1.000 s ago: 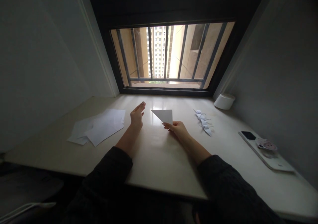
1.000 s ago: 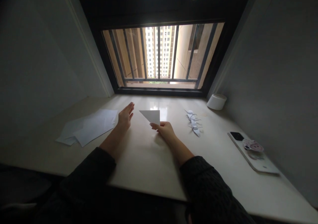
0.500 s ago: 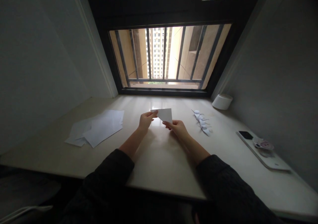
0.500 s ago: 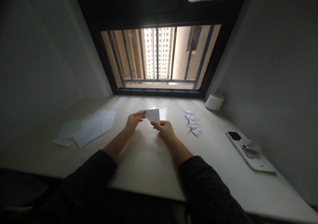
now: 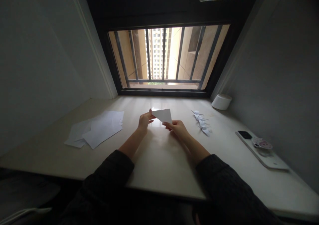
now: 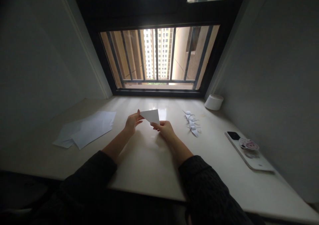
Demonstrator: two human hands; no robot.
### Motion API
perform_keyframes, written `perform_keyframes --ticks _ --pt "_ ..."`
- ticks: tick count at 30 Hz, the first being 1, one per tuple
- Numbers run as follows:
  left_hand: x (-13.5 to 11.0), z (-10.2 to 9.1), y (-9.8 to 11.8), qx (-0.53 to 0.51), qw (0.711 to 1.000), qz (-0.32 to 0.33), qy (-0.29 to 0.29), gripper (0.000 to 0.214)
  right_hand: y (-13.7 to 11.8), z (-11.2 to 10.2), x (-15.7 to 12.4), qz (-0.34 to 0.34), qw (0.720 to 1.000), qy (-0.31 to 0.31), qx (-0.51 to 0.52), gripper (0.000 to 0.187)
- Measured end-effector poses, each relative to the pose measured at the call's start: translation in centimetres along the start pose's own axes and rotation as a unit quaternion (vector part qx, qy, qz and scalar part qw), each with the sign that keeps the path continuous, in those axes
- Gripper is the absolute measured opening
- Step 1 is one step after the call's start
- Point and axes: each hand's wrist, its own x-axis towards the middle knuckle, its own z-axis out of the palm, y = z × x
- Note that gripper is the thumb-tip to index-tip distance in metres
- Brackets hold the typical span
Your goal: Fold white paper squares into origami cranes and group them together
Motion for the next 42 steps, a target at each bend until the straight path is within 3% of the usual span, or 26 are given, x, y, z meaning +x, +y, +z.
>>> perform_keyframes --ticks 6,10,12,15,18,20,23,30,34,36,42 --pt "0.2 0.1 -0.6 0.006 1.000 0.005 0.023 0.049 -0.1 0.1 -0.1 -0.011 1.000 -0.013 -0.002 0.034" --pt "-0.1 0.1 -0.1 0.054 0.992 0.093 0.067 0.048 -0.1 0.0 -0.1 -0.020 0.999 -0.006 -0.032 0.035" --pt "-0.5 0.1 0.4 0.106 0.973 0.182 0.094 0.042 0.1 0.0 0.0 -0.034 0.998 0.001 -0.055 0.035" --pt "-1.2 0.2 1.0 0.244 0.916 0.310 0.069 0.028 0.3 -0.1 0.1 -0.045 0.996 0.008 -0.082 0.036" --pt "-1.8 0.5 1.1 0.344 0.867 0.358 0.036 0.026 0.2 -0.2 0.1 -0.042 0.996 0.010 -0.084 0.036" --pt "-2.0 0.6 1.0 0.366 0.854 0.369 0.034 0.027 0.1 -0.2 0.1 -0.041 0.996 0.006 -0.078 0.036" --pt "-2.0 0.6 0.9 0.356 0.859 0.366 0.036 0.027 -0.1 -0.2 0.0 -0.035 0.998 0.000 -0.059 0.035" --pt "-1.5 0.4 0.8 0.270 0.918 0.287 0.048 0.018 -0.1 -0.4 0.2 -0.023 0.998 -0.033 -0.052 0.038" --pt "-0.7 0.1 0.1 0.278 0.926 0.253 0.045 0.022 -0.1 -1.2 1.0 -0.028 0.998 0.001 0.053 0.053" --pt "-0.3 0.0 -0.3 0.271 0.932 0.241 0.021 0.024 -0.2 -1.7 1.3 -0.040 0.994 0.015 0.101 0.053" --pt "0.0 0.1 -0.7 0.233 0.945 0.215 -0.075 0.026 0.1 -2.6 1.4 -0.131 0.983 -0.082 0.095 0.047"
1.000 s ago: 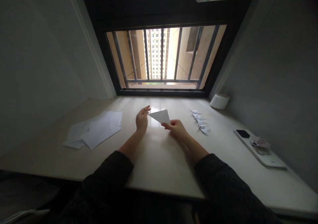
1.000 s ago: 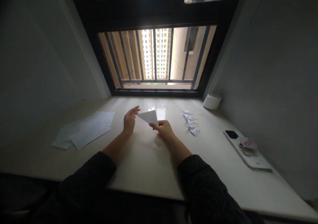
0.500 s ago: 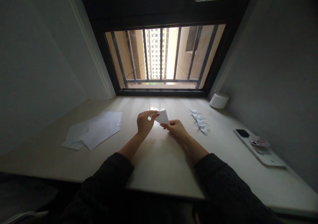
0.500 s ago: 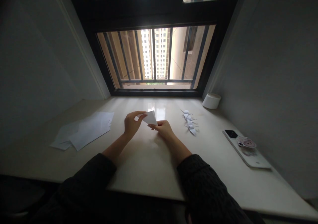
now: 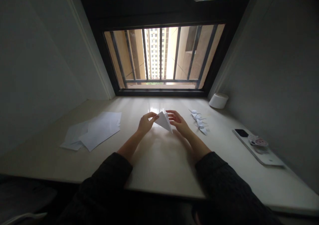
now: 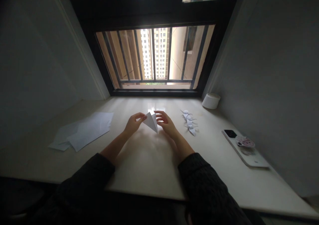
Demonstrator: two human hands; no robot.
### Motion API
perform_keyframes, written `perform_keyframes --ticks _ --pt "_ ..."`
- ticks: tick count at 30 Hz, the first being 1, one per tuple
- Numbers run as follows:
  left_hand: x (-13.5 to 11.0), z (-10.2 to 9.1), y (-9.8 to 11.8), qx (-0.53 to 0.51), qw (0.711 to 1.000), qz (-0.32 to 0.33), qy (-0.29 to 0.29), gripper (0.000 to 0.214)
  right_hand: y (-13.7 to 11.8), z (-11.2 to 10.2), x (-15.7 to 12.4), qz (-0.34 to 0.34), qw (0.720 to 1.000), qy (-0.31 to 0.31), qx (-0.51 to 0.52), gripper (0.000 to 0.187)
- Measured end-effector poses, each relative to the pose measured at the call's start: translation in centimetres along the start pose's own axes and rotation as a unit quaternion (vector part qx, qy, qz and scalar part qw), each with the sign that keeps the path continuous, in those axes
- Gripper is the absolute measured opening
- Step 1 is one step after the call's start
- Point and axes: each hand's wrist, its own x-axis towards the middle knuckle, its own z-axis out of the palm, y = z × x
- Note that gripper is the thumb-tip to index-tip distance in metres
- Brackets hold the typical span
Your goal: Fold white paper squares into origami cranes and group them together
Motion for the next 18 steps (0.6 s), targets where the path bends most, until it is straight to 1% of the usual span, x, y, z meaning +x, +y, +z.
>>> perform_keyframes --ticks 2,3,7,9,12,15,18 --pt "0.0 0.0 0.3 -0.036 0.999 -0.010 -0.027 0.028 0.5 -0.1 0.0 -0.003 1.000 -0.013 -0.021 0.037" --pt "0.1 0.0 0.4 -0.056 0.998 -0.021 -0.037 0.029 0.7 -0.1 0.1 0.001 0.999 -0.009 -0.031 0.034" --pt "0.2 -0.1 0.8 -0.137 0.987 -0.069 -0.050 0.033 1.4 -0.1 0.3 0.011 0.997 0.045 -0.054 0.028" --pt "0.2 -0.3 0.8 -0.173 0.981 -0.082 -0.037 0.034 1.4 -0.1 0.4 0.012 0.995 0.077 -0.056 0.027" --pt "0.4 -0.4 0.6 -0.205 0.974 -0.096 0.008 0.035 1.1 -0.1 0.4 0.027 0.991 0.122 -0.040 0.029" --pt "0.5 -0.5 0.4 -0.207 0.968 -0.133 0.047 0.037 1.1 -0.3 0.4 0.047 0.984 0.170 -0.017 0.032" --pt "0.4 -0.4 0.3 -0.185 0.968 -0.162 0.053 0.036 1.4 -0.4 0.5 0.075 0.976 0.203 0.009 0.035"
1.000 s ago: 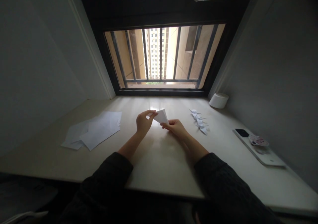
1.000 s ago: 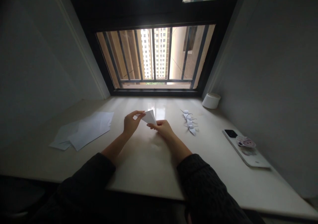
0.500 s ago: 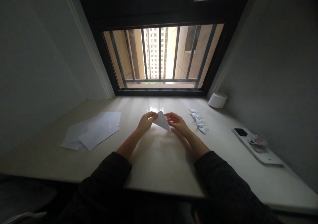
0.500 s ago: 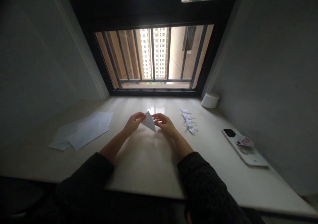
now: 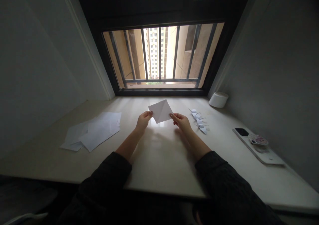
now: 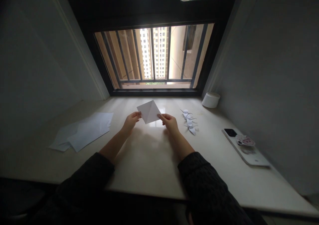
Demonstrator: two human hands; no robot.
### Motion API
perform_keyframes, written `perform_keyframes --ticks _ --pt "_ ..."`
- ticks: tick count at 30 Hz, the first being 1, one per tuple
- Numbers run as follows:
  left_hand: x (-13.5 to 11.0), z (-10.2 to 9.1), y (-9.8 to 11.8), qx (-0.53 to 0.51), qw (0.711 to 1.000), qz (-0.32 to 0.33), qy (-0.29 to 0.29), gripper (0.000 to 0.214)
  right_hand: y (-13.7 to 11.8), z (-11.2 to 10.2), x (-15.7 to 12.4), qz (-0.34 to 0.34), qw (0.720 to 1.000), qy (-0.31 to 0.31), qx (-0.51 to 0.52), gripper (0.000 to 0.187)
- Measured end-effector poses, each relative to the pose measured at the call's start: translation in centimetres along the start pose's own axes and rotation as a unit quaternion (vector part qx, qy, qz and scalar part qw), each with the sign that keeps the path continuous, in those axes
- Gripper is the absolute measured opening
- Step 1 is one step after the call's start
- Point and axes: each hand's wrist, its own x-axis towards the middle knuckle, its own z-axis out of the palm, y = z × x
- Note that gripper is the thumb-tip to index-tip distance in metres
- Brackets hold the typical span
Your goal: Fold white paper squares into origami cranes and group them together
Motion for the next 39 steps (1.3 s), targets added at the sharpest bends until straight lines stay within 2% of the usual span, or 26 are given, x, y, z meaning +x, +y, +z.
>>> perform_keyframes --ticks 5,11,22,29,35,39 --pt "-0.2 -0.1 0.1 0.044 0.999 -0.021 -0.017 0.036 0.3 -0.2 0.1 0.071 0.996 0.020 0.043 0.040" --pt "-0.1 -0.3 0.3 0.029 0.996 -0.062 -0.063 0.039 0.3 -0.3 -0.1 0.065 0.997 0.040 0.031 0.041" --pt "0.1 -0.9 -0.3 0.122 0.992 -0.010 0.009 0.047 -0.1 -0.4 -0.3 0.065 0.995 0.066 -0.023 0.046" --pt "0.1 -1.6 0.3 0.174 0.984 0.028 0.032 0.044 -0.6 -0.4 -0.4 0.021 0.995 0.092 -0.037 0.041" --pt "-0.1 -1.4 0.4 0.104 0.994 -0.028 0.005 0.044 -0.6 -0.5 -0.3 0.059 0.996 0.063 0.005 0.043" --pt "-0.1 -1.0 0.3 0.068 0.997 -0.020 0.009 0.045 -0.7 -0.4 -0.3 0.064 0.996 0.054 0.026 0.040"
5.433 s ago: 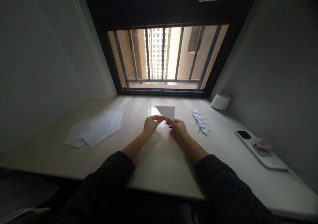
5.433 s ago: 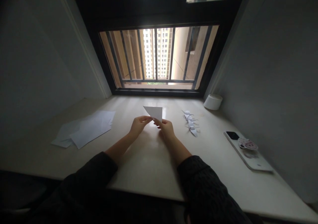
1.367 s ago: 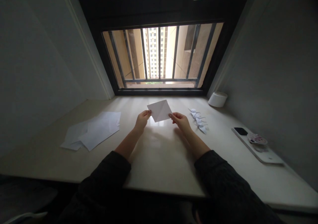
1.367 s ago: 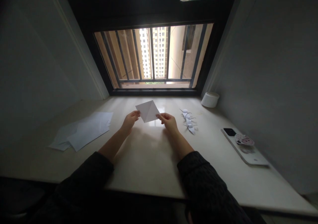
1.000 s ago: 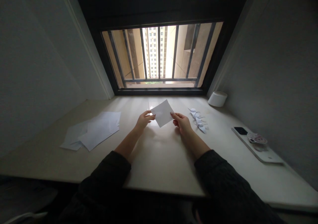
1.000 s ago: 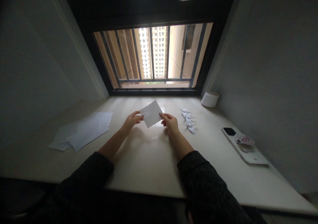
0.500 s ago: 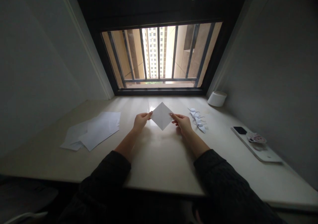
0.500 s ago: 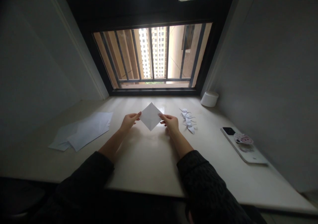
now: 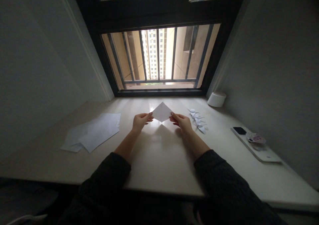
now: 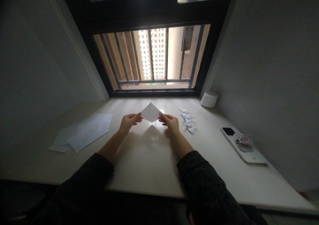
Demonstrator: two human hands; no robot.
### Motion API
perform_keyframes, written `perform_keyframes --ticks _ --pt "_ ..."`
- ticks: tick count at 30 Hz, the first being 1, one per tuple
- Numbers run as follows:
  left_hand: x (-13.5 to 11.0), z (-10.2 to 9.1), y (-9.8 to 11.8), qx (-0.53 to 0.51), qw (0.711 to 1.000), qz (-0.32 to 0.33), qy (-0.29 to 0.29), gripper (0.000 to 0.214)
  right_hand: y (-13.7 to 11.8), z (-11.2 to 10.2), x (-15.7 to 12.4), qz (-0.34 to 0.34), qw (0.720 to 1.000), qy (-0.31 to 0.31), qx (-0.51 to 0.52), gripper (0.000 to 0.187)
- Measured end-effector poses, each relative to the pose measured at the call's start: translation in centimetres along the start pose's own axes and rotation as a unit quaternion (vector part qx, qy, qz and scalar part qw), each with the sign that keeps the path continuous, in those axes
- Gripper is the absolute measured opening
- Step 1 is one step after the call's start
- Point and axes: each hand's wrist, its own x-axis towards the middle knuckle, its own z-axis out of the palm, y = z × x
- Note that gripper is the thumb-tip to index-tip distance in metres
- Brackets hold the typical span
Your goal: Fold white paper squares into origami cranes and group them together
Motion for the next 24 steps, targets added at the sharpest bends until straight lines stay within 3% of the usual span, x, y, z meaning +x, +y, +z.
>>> perform_keyframes --ticks 14,19,24 --pt "-0.4 1.0 -0.3 -0.030 0.995 0.073 0.056 0.043 -0.2 0.6 -0.3 -0.080 0.996 0.047 -0.018 0.038" --pt "-0.4 1.5 -0.6 -0.102 0.993 0.045 0.037 0.045 -0.5 0.7 -0.4 -0.123 0.991 0.053 -0.014 0.037" --pt "-0.3 1.5 -0.6 -0.133 0.991 -0.012 -0.023 0.055 -0.4 0.8 -0.2 -0.135 0.989 0.060 0.029 0.036"
